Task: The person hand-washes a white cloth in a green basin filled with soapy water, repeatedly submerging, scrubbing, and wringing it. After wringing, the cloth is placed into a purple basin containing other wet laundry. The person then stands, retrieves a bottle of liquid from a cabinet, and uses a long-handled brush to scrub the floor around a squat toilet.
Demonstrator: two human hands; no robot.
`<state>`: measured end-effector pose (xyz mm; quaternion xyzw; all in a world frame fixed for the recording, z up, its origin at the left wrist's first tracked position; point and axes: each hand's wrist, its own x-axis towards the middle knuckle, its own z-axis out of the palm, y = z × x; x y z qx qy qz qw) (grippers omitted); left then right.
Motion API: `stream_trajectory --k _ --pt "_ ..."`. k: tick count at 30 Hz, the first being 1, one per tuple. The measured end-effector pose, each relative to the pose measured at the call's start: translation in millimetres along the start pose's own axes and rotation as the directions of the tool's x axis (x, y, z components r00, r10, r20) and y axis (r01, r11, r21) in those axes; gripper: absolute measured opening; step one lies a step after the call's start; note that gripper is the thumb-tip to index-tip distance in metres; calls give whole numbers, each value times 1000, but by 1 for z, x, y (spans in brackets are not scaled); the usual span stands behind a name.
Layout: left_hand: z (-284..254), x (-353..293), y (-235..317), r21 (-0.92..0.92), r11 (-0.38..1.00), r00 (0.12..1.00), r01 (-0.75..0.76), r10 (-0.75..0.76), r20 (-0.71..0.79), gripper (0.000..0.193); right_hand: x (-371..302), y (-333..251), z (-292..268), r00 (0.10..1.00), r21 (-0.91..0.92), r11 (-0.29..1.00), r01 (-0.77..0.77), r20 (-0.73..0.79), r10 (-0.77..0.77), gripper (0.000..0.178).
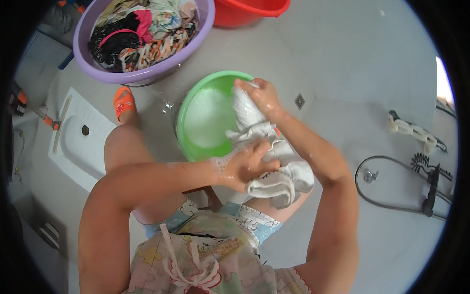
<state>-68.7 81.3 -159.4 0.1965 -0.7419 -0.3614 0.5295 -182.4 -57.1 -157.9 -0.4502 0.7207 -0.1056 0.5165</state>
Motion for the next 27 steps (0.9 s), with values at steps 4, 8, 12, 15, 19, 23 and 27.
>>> stream_trajectory --k 4,8,12,15,19,23,27 --pt "-10 3 0 -147 981 988 129 -114 105 55 -1 -2 -9 999 66 997 -35 18 34 58" --pt "-43 18 5 -442 815 927 375 -326 186 55 -30 -3 -28 946 265 923 -281 239 219 57" --pt "-60 28 11 -284 912 941 296 -226 253 58 -64 3 -38 900 325 883 -338 386 203 59" --pt "-58 23 12 -67 934 876 350 -302 376 72 -61 14 -41 919 351 923 -157 394 6 59" --pt "-54 10 6 -147 840 805 522 -428 410 118 -37 30 -52 994 262 962 -73 102 48 59" --pt "-63 10 -7 -192 831 775 521 -367 514 132 -27 35 -66 990 377 919 112 -121 -71 57" --pt "-78 26 -15 -384 751 820 536 -355 450 124 -33 22 -79 908 432 814 388 -330 -257 56"
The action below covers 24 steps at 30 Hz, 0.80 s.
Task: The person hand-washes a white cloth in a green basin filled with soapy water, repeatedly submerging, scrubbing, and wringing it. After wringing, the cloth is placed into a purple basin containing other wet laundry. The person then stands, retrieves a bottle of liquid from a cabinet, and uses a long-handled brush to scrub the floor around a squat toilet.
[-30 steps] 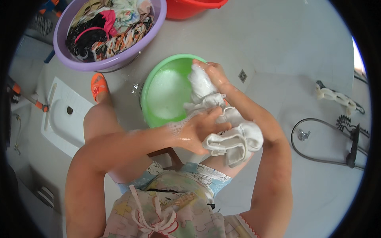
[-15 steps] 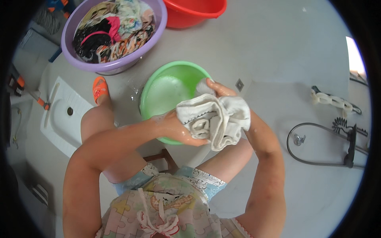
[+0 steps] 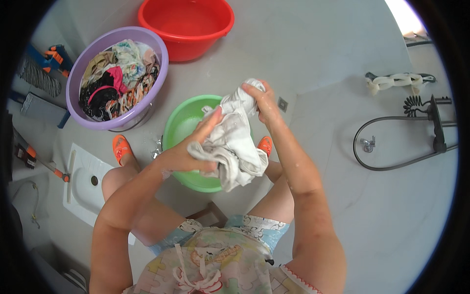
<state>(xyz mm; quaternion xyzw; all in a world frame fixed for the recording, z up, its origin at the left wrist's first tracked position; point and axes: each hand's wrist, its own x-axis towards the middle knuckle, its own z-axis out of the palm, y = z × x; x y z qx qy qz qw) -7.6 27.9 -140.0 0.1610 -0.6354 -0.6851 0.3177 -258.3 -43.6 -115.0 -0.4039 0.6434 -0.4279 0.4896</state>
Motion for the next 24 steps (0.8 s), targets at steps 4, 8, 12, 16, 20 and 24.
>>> stream_trajectory --k 4,8,12,16,20,24 --pt "-4 4 12 20 999 985 -48 51 -162 125 -1 -22 -4 973 118 969 217 -111 -204 54" --pt "-5 1 17 49 998 958 27 -12 -285 128 -1 -42 -7 904 201 893 403 -238 -354 55" --pt "-14 -4 18 -28 999 992 35 -38 -118 128 -7 -63 -7 787 58 813 579 -302 -539 54" --pt "-20 -2 18 -181 978 995 104 -102 18 119 -15 -90 -3 667 -112 694 711 -204 -716 56" --pt "-14 11 12 -648 752 991 120 -130 32 98 -26 -120 12 446 -336 422 842 -7 -895 59" --pt "-2 21 -6 -820 525 965 228 -233 119 93 -47 -142 40 85 -330 -25 944 315 -945 53"
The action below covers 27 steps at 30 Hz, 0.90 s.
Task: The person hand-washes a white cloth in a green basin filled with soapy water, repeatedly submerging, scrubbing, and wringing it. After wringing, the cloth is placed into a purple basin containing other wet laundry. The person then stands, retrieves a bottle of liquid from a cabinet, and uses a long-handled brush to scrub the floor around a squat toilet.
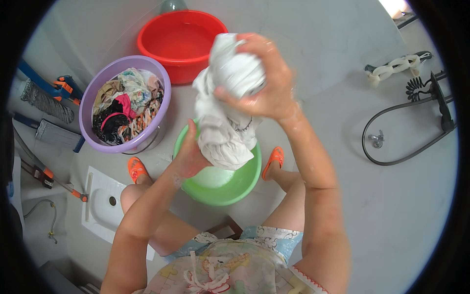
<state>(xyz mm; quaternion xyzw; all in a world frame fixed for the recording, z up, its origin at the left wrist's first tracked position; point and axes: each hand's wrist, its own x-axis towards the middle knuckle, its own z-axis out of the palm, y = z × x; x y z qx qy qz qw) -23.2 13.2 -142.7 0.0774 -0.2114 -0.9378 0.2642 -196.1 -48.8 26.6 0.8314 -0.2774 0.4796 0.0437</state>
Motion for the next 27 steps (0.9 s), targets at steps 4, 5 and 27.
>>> stream_trajectory --k 4,5,27 --pt "-15 4 -25 -75 990 984 117 -126 -125 81 9 -35 11 923 107 956 275 248 -293 44" --pt "-17 4 -30 -51 997 997 62 -64 -41 79 10 -43 11 892 146 935 325 282 -354 44" --pt "17 42 -17 -607 669 854 -428 519 -30 40 -69 -160 -76 953 274 921 277 41 -299 36"
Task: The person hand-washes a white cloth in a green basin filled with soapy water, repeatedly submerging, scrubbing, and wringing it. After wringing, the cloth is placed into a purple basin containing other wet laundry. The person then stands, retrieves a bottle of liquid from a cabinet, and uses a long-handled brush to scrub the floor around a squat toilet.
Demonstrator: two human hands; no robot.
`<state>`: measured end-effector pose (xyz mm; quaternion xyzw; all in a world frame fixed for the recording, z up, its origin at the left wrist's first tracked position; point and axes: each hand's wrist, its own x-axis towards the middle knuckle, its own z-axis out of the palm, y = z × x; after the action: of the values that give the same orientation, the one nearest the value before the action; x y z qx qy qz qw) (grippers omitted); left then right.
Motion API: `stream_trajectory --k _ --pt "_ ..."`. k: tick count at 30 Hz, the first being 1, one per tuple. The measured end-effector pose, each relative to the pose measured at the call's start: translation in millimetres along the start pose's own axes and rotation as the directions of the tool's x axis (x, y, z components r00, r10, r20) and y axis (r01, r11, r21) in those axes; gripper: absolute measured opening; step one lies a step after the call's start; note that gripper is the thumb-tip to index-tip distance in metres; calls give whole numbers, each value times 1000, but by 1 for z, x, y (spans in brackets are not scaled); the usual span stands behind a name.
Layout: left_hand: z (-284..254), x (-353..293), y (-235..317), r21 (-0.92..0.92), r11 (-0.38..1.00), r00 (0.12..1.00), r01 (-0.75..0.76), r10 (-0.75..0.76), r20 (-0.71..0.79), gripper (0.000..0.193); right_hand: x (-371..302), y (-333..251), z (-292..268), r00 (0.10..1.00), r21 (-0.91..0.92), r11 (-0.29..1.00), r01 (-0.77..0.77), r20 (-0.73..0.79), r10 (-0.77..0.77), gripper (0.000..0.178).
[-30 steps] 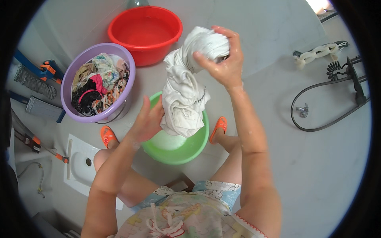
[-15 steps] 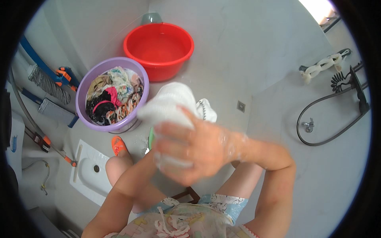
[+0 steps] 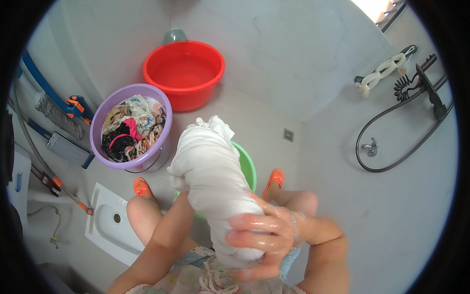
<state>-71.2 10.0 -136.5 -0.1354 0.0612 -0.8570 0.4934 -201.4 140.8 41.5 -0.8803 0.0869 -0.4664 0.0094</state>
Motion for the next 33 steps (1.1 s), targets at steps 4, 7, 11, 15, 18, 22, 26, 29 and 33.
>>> stream_trajectory --k 4,7,11,15,18,22,26,29,33 --pt "-2 8 -10 -374 927 999 24 -15 29 33 9 -16 -19 974 -186 966 -180 101 201 33" --pt "-4 10 -16 -242 970 1000 6 -6 2 30 10 -18 -23 976 -403 907 -122 120 184 25" --pt "-10 7 -16 158 981 991 -112 99 93 34 12 -13 -18 967 -350 924 -156 139 216 30" --pt "-16 9 -7 202 966 985 -159 141 98 40 20 -14 -13 927 -223 932 -285 184 327 39" --pt "-11 13 1 238 951 979 -200 181 97 45 19 -13 -8 920 -195 913 -358 96 381 42" --pt "5 7 3 319 919 969 -233 246 0 52 -8 -1 4 815 32 912 -409 -437 381 57" --pt "12 -5 4 299 952 978 -73 126 -163 57 -37 9 -9 531 131 732 -668 -605 593 83" --pt "3 -9 9 229 973 985 35 5 -172 57 -45 6 -14 350 281 591 -756 -589 728 84" --pt "-13 -9 15 258 964 983 60 -13 -181 58 -45 -12 -3 435 155 590 -793 -535 724 89"
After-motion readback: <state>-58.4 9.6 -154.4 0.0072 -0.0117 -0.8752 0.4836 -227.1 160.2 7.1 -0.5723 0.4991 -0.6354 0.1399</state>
